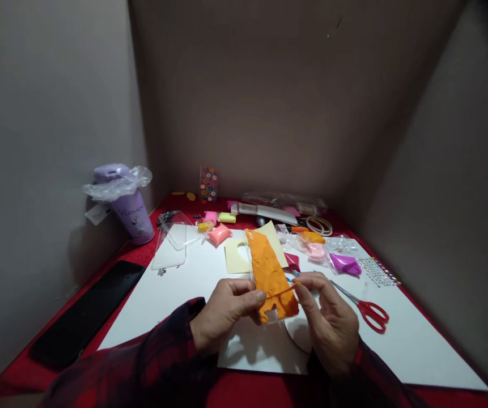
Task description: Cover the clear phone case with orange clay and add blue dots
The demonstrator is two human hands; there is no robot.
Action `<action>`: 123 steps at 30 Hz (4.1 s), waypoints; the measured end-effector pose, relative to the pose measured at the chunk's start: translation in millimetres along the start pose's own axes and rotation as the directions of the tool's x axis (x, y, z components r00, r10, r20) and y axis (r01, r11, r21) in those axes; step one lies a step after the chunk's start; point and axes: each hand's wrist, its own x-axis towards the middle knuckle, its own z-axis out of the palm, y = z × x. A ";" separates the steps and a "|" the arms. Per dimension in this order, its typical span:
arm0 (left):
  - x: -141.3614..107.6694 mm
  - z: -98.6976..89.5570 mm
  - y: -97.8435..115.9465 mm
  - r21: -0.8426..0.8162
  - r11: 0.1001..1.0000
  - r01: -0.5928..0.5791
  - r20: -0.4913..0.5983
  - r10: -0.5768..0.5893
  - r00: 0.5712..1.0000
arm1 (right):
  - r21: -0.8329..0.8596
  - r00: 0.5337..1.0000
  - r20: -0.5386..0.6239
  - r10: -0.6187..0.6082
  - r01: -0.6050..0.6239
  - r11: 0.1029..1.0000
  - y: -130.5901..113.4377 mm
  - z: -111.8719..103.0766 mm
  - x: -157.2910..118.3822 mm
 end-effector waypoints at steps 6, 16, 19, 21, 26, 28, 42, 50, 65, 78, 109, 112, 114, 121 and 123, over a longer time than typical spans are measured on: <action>2.1 -0.2 -1.6 -0.034 0.999 -0.009 -0.044 0.008 0.999 | 0.129 0.997 -0.063 -0.052 0.060 0.990 0.9 -3.1 -3.2; 2.6 -2.0 -2.1 -0.055 0.998 0.031 -0.064 -0.034 0.997 | 0.068 0.959 -0.206 -0.193 0.211 0.975 -14.6 -8.5 -2.6; 2.6 -1.7 -2.0 -0.069 0.997 0.031 -0.049 -0.034 0.998 | 0.071 0.980 -0.047 -0.192 0.195 0.978 -11.3 -6.5 -4.0; 2.5 -1.4 -1.6 -0.082 0.996 0.023 -0.032 -0.026 0.999 | 0.089 0.980 0.061 -0.188 0.182 0.979 -8.3 -3.7 -5.4; 0.1 0.1 1.3 -0.085 0.996 0.016 -0.023 -0.018 1.000 | 0.008 0.942 0.176 -0.285 0.288 0.957 -7.9 0.6 -5.0; -0.8 0.6 2.8 -0.083 0.996 0.012 -0.017 -0.014 1.000 | -0.029 0.923 0.197 -0.330 0.342 0.939 -9.0 0.2 -4.0; 1.4 -2.9 1.9 -0.087 0.996 0.004 -0.013 -0.005 1.000 | -0.057 0.906 0.230 -0.355 0.377 0.924 -17.0 2.2 -2.7; 0.6 -2.6 1.9 -0.092 0.996 0.019 -0.027 -0.022 0.999 | -0.017 0.925 0.186 -0.332 0.341 0.940 -22.4 -0.4 -8.7; 0.4 -2.8 1.4 -0.068 0.998 -0.006 -0.010 0.005 1.000 | -0.119 0.906 0.200 -0.372 0.399 0.909 -14.5 4.7 -5.4; 0.2 -2.5 3.7 -0.078 0.997 -0.006 0.004 0.006 1.000 | -0.246 0.832 0.202 -0.516 0.554 0.796 -14.3 6.5 -5.1; -3.4 0.2 4.5 -0.051 0.998 -0.031 0.006 0.031 0.999 | -0.268 0.826 0.221 -0.519 0.563 0.782 -11.4 -2.3 -6.4; -3.4 0.2 4.3 -0.041 0.999 -0.030 0.006 0.030 1.000 | -0.248 0.836 0.239 -0.494 0.545 0.801 -11.0 0.1 -6.5; -2.9 -0.1 4.0 -0.035 0.999 -0.020 -0.001 0.020 1.000 | -0.239 0.851 0.237 -0.468 0.518 0.822 -11.0 0.6 -6.5; -2.0 -0.1 3.7 -0.020 1.000 -0.012 -0.016 0.012 1.000 | -0.236 0.876 0.226 -0.426 0.474 0.848 -11.5 3.1 -7.3; -2.4 0.7 4.0 -0.028 0.999 -0.020 -0.023 0.019 1.000 | -0.229 0.878 0.224 -0.423 0.470 0.853 -12.2 5.8 -7.9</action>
